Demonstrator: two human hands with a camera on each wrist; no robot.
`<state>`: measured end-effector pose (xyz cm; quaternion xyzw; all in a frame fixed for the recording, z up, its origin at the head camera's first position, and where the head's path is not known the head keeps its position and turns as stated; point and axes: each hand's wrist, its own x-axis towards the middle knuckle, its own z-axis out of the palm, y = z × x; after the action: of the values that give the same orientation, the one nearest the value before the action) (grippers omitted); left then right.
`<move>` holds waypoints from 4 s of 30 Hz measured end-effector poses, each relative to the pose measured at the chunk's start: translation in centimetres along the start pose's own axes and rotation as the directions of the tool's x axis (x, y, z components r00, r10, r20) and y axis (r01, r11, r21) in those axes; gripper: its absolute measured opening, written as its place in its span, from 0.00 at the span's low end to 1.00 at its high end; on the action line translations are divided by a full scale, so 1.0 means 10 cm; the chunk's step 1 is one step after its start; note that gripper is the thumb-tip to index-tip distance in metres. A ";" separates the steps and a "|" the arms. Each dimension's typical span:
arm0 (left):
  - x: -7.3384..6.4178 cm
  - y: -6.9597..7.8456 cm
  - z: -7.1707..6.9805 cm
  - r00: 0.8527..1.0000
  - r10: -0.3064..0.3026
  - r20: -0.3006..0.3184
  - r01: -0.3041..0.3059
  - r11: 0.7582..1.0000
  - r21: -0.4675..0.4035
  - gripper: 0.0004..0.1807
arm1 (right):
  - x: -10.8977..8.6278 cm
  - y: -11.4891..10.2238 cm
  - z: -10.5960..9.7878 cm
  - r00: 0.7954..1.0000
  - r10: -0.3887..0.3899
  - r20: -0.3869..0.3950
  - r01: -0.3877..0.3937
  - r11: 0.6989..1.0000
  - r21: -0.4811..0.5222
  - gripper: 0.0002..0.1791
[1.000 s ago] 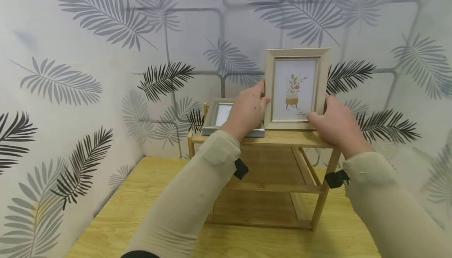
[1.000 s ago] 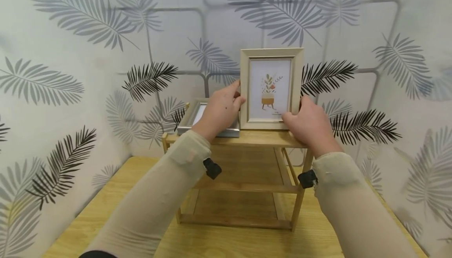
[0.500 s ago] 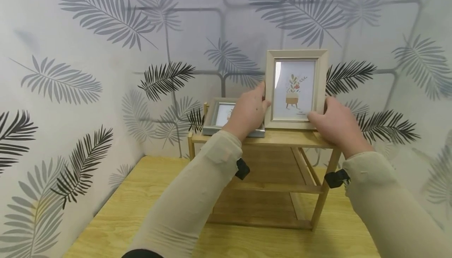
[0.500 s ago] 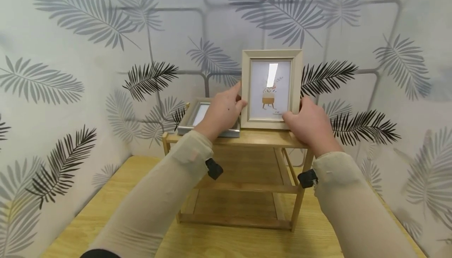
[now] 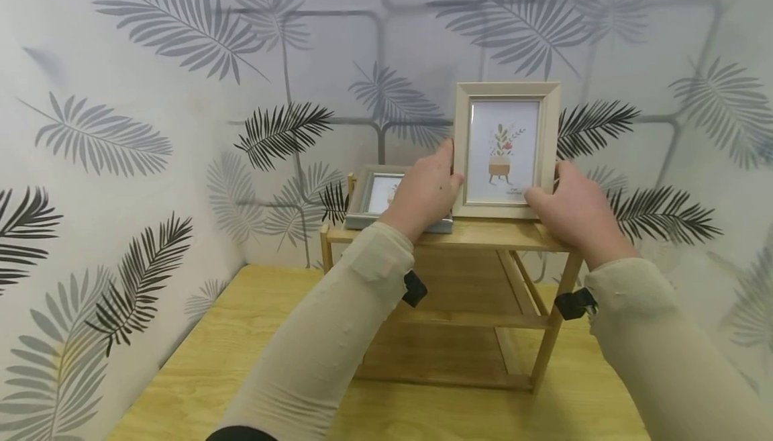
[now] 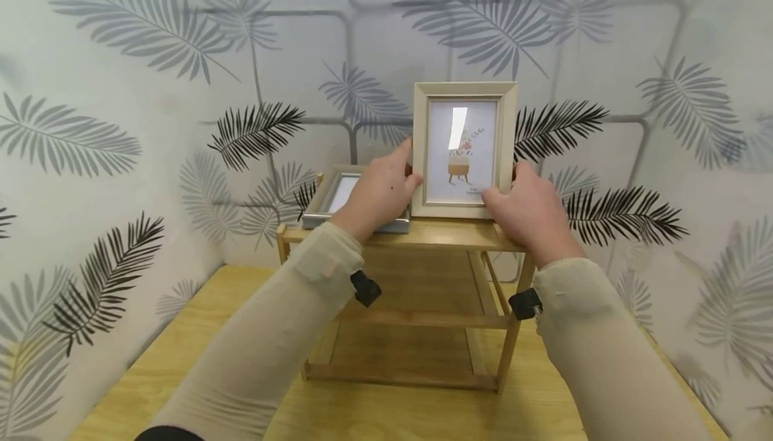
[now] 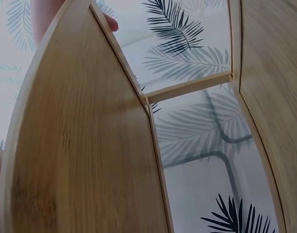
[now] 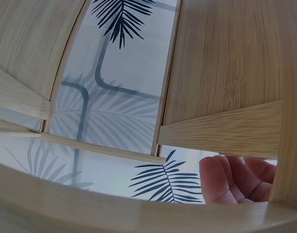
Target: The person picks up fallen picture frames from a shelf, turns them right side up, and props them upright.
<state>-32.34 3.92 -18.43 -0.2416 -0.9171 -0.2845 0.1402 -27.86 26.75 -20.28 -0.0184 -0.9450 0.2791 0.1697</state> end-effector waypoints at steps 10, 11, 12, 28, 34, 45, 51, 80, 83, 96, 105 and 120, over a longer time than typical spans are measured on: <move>-0.04 -0.02 -0.05 1.000 0.000 -0.019 0.002 0.992 0.127 0.37 | 0.02 0.00 0.05 0.986 -0.055 -0.157 0.064 0.997 0.050 0.47; -0.05 -0.02 -0.06 1.000 0.005 -0.025 -0.002 0.990 0.141 0.37 | 0.03 0.00 0.06 0.981 -0.064 -0.183 0.074 0.996 0.048 0.46; -0.06 -0.01 -0.07 1.000 0.008 -0.029 -0.004 0.988 0.154 0.37 | 0.04 0.00 0.06 0.975 -0.075 -0.211 0.086 0.995 0.043 0.45; -0.34 -0.27 -0.34 0.996 0.041 -0.078 -0.022 0.974 0.226 0.34 | -0.08 -0.28 0.22 0.764 -0.508 -0.398 0.474 0.860 -0.189 0.18; -0.42 -0.42 -0.45 0.995 -0.007 -0.099 0.028 0.975 0.220 0.34 | -0.14 -0.55 0.36 0.834 -0.494 -0.247 0.476 0.870 -0.132 0.14; -0.43 -0.74 -0.68 0.994 -0.103 -0.048 0.111 0.973 0.203 0.35 | -0.14 -0.84 0.50 0.898 -0.439 -0.032 0.428 0.888 -0.167 0.13; -0.41 -0.89 -0.71 0.988 -0.157 0.001 0.154 0.968 0.199 0.36 | -0.13 -0.91 0.54 0.901 -0.433 0.010 0.425 0.881 -0.206 0.12; -0.41 -1.03 -0.72 0.960 -0.250 0.125 0.230 0.961 0.151 0.27 | -0.14 -1.01 0.66 0.918 -0.396 0.029 0.393 0.896 -0.207 0.14; -0.43 -1.03 -0.71 0.963 -0.246 0.108 0.232 0.964 0.130 0.21 | -0.15 -1.00 0.67 0.914 -0.405 0.024 0.402 0.896 -0.189 0.13; -0.53 -1.06 -0.64 0.975 -0.219 -0.024 0.220 0.973 0.075 0.27 | -0.17 -0.96 0.75 0.904 -0.425 -0.055 0.415 0.900 -0.135 0.13; -0.56 -1.12 -0.65 0.983 -0.179 -0.036 0.177 0.983 -0.050 0.25 | -0.18 -0.97 0.78 0.912 -0.400 -0.095 0.393 0.916 -0.082 0.13; -0.64 -1.20 -0.69 0.991 -0.054 -0.120 0.027 0.976 -0.214 0.30 | -0.22 -0.98 0.79 0.924 -0.349 -0.155 0.352 0.936 -0.006 0.26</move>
<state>-32.36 -11.13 -20.95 -0.2183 -0.8757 -0.3980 0.1648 -27.85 14.08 -21.97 0.1313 -0.9140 0.2524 0.2891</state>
